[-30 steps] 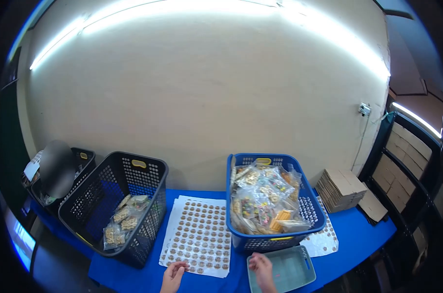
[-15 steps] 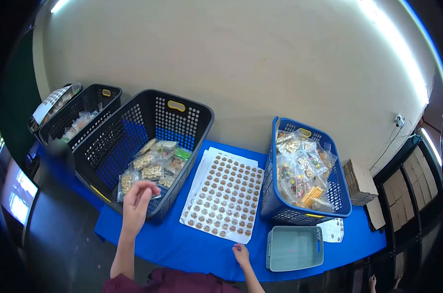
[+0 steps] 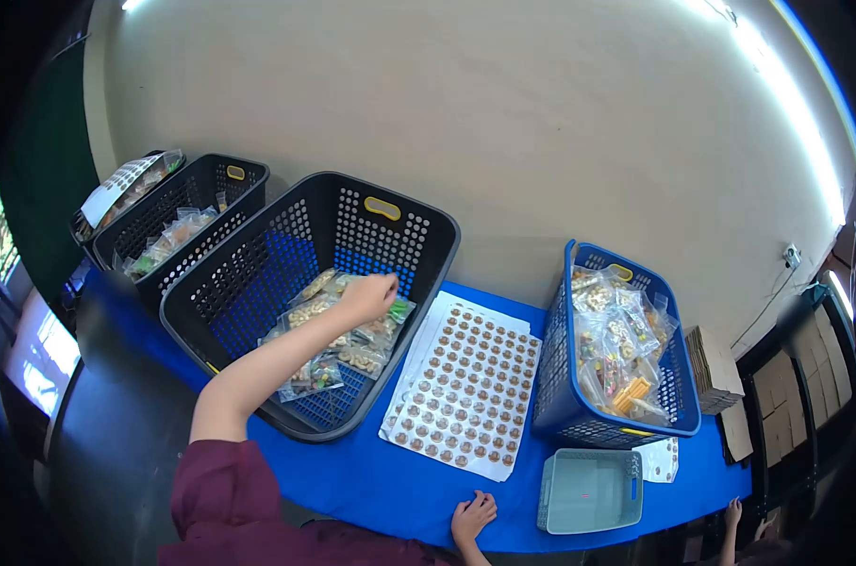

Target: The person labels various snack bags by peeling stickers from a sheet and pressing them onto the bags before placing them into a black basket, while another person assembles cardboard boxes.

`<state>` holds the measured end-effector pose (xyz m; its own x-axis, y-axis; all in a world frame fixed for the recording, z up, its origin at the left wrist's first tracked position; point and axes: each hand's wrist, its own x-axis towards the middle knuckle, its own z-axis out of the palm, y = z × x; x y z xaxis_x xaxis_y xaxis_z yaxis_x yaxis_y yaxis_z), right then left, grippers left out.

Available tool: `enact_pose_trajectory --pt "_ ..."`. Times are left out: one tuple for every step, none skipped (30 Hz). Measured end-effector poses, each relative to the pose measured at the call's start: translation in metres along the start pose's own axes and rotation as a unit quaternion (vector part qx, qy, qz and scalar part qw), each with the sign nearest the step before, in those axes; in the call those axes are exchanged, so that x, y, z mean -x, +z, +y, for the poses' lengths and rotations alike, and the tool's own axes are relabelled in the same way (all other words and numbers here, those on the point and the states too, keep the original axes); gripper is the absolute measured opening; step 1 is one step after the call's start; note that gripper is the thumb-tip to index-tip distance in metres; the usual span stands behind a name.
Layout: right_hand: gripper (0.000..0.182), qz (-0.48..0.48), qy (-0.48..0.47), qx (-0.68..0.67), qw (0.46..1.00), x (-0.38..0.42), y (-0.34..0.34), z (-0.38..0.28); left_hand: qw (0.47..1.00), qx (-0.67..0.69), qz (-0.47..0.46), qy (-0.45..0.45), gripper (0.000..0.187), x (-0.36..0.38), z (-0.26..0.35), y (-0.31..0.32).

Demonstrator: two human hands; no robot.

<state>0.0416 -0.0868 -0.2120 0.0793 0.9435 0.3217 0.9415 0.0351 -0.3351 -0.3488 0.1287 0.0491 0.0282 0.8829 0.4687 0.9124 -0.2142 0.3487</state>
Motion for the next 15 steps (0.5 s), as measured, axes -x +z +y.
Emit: enact_pose_trajectory --pt "0.032 -0.004 0.003 -0.007 1.0 0.002 0.002 0.0 0.989 -0.141 -0.043 -0.001 0.015 0.012 -0.032 0.032" --pt "0.032 -0.006 0.008 -0.012 1.0 0.004 0.003 0.001 0.972 -0.19 -0.132 -0.029 0.017 0.031 -0.059 0.059" --pt "0.031 -0.004 0.014 -0.016 1.0 0.002 0.004 0.002 0.946 -0.236 -0.217 -0.053 0.019 0.053 -0.078 0.078" --pt "0.031 -0.004 0.017 -0.015 1.0 -0.001 0.003 0.001 0.924 -0.287 -0.254 0.006 0.034 0.082 -0.083 0.082" --pt "0.031 -0.005 0.017 -0.012 1.0 -0.002 -0.001 -0.003 0.861 -0.243 -0.443 -0.059 0.054 0.102 -0.117 0.121" --pt "0.03 -0.009 0.016 -0.009 1.0 -0.003 -0.004 -0.005 0.815 -0.24 -0.507 -0.141 0.067 0.119 -0.098 0.115" --pt "0.03 -0.005 0.011 -0.007 1.0 -0.003 -0.003 -0.004 0.793 -0.277 -0.533 -0.106 0.073 0.139 -0.094 0.119" --pt "0.03 -0.006 0.01 -0.007 1.0 -0.003 -0.002 -0.002 0.798 -0.307 -0.517 -0.029 0.075 0.153 -0.089 0.12" --pt "0.031 -0.006 0.011 -0.01 1.0 -0.004 -0.001 0.0 0.798 -0.337 -0.498 0.049 0.076 0.163 -0.087 0.118" --pt "0.031 -0.005 0.016 -0.013 1.0 -0.002 0.001 0.0 0.79 -0.364 -0.476 0.131 0.078 0.172 -0.084 0.119" --pt "0.031 -0.006 0.011 -0.013 1.0 -0.001 0.002 -0.002 0.805 -0.329 -0.478 0.124 0.079 0.181 -0.09 0.127" --pt "0.031 -0.004 0.008 -0.009 1.0 -0.002 0.001 -0.002 0.819 -0.293 -0.478 0.121 0.079 0.19 -0.104 0.138" --pt "0.031 0.003 0.009 -0.004 1.0 -0.004 -0.001 0.001 0.833 -0.255 -0.476 0.123 0.08 0.196 -0.116 0.148" --pt "0.031 -0.004 0.009 -0.006 1.0 -0.004 -0.004 0.003 0.835 -0.25 -0.478 0.106 0.08 0.199 -0.119 0.147" --pt "0.031 -0.006 0.013 -0.008 1.0 -0.003 -0.006 0.002 0.837 -0.247 -0.479 0.094 0.08 0.202 -0.124 0.142"
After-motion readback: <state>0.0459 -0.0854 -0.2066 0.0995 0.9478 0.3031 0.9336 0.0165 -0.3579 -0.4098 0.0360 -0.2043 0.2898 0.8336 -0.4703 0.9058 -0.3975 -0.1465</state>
